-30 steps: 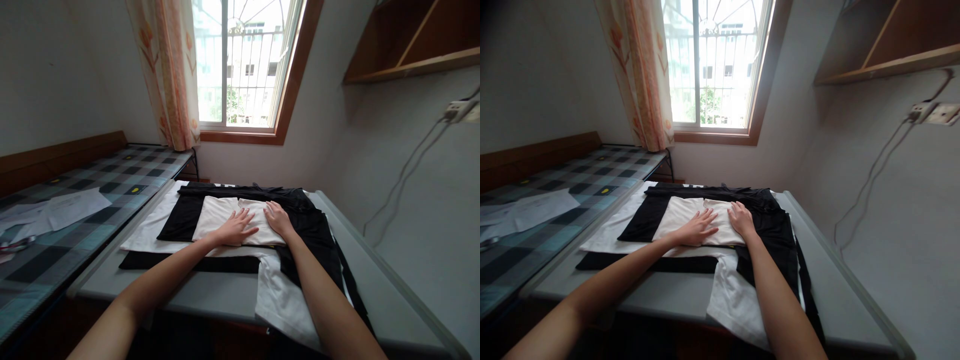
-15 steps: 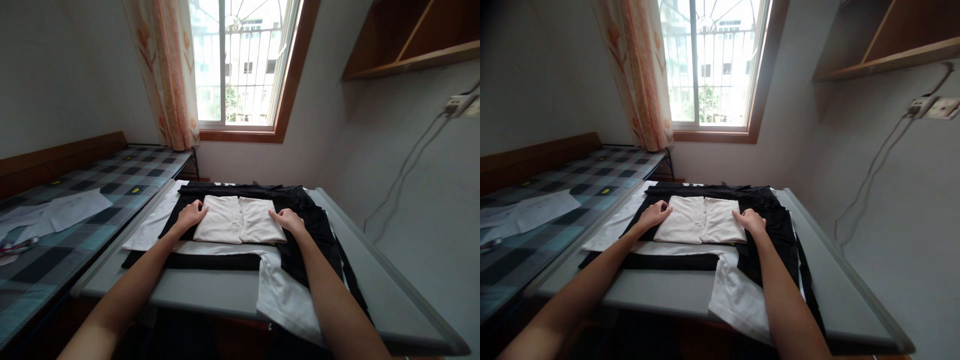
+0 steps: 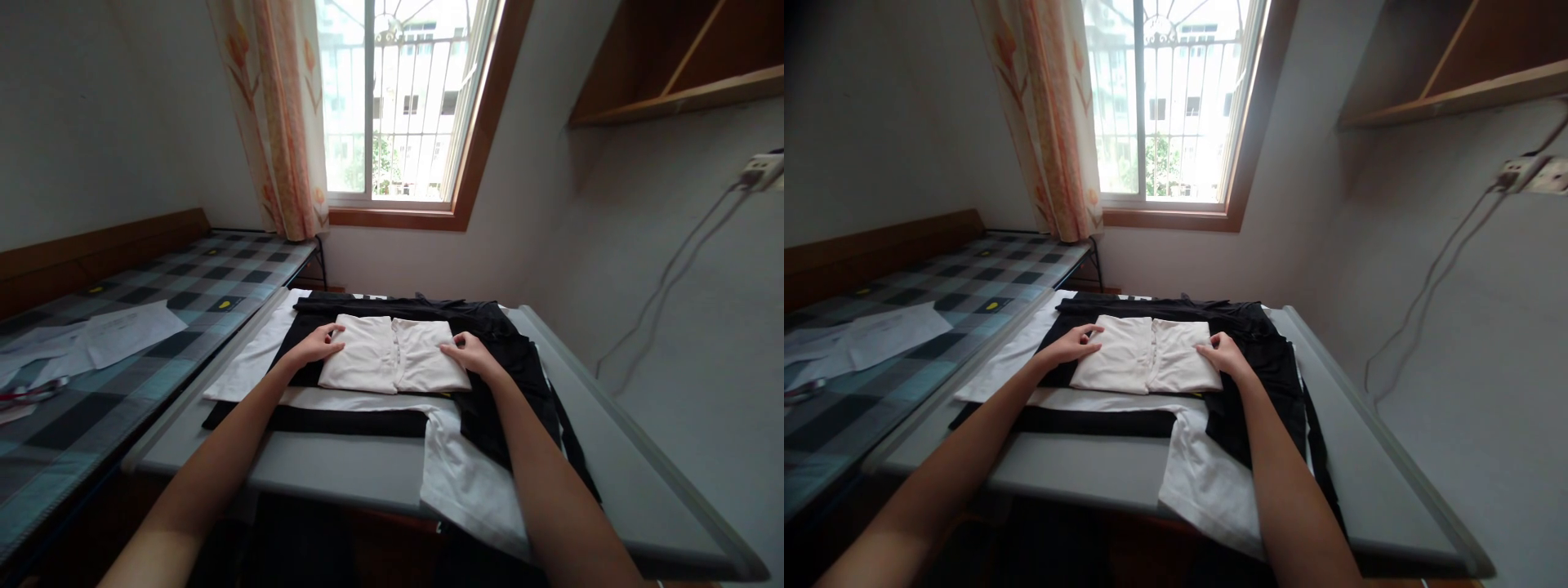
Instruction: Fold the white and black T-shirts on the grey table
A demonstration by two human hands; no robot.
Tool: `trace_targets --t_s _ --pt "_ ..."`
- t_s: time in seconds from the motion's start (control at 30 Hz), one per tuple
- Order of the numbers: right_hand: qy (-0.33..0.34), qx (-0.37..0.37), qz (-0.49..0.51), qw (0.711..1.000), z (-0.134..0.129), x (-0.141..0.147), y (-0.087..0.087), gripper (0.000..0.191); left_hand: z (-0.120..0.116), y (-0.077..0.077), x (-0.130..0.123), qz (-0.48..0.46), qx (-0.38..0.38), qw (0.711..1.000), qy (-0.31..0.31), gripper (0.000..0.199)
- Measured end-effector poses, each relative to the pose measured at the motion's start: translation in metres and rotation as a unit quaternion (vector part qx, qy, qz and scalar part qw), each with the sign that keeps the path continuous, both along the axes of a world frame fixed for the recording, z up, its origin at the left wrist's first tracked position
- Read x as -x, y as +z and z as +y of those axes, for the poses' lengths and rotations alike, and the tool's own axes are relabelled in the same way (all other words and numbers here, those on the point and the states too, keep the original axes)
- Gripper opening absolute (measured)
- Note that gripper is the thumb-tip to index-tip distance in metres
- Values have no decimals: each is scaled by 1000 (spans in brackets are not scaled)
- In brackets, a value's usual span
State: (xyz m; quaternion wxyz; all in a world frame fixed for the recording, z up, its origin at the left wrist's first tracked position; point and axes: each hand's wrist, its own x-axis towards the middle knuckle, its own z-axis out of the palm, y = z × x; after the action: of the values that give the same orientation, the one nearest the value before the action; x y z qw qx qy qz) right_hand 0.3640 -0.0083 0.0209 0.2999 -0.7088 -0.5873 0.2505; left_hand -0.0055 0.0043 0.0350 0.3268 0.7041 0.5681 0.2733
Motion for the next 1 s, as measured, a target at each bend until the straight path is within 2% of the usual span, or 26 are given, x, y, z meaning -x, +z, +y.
trace_targets --t_s 0.13,0.2,0.27,0.33,0.4,0.5,0.6,0.67,0.7,0.77,0.87,0.93,1.0 --pt "-4 -50 93 994 2 -5 3 39 1 0 -4 -27 -70 997 -17 36" --pt "-22 -76 99 992 3 -14 5 41 0 -1 -10 -56 -63 996 -17 36" --pt "-55 -81 60 993 4 -24 5 40 -3 -2 -15 -78 -20 996 -30 41" --pt "-72 -50 -2 996 5 -34 5 35 -7 -2 -18 -87 32 994 -51 48" --pt "-55 12 -48 997 5 -39 3 29 -9 -2 -19 -93 67 991 -64 57" --pt "-18 93 -99 991 3 -38 2 32 -11 -2 -21 -75 73 992 -75 63" --pt "-39 99 -154 982 1 -33 1 35 -17 -4 -28 26 -11 998 -51 54" --pt "-56 91 -172 979 0 -30 0 35 -25 -6 -38 111 -113 987 -19 49" --pt "-56 88 -174 979 0 -30 -1 36 -31 -7 -43 146 -164 975 -22 49" --pt "-40 88 -166 981 1 -31 0 37 -41 -10 -55 188 -238 949 -83 51" --pt "-6 94 -137 986 1 -34 3 35 -51 -16 -68 229 -245 914 -228 53" --pt "0 93 -116 989 -1 -34 7 32 -54 -18 -71 254 -222 902 -271 57" --pt "-6 87 -100 991 -3 -33 11 28 -55 -17 -69 263 -211 898 -283 64"
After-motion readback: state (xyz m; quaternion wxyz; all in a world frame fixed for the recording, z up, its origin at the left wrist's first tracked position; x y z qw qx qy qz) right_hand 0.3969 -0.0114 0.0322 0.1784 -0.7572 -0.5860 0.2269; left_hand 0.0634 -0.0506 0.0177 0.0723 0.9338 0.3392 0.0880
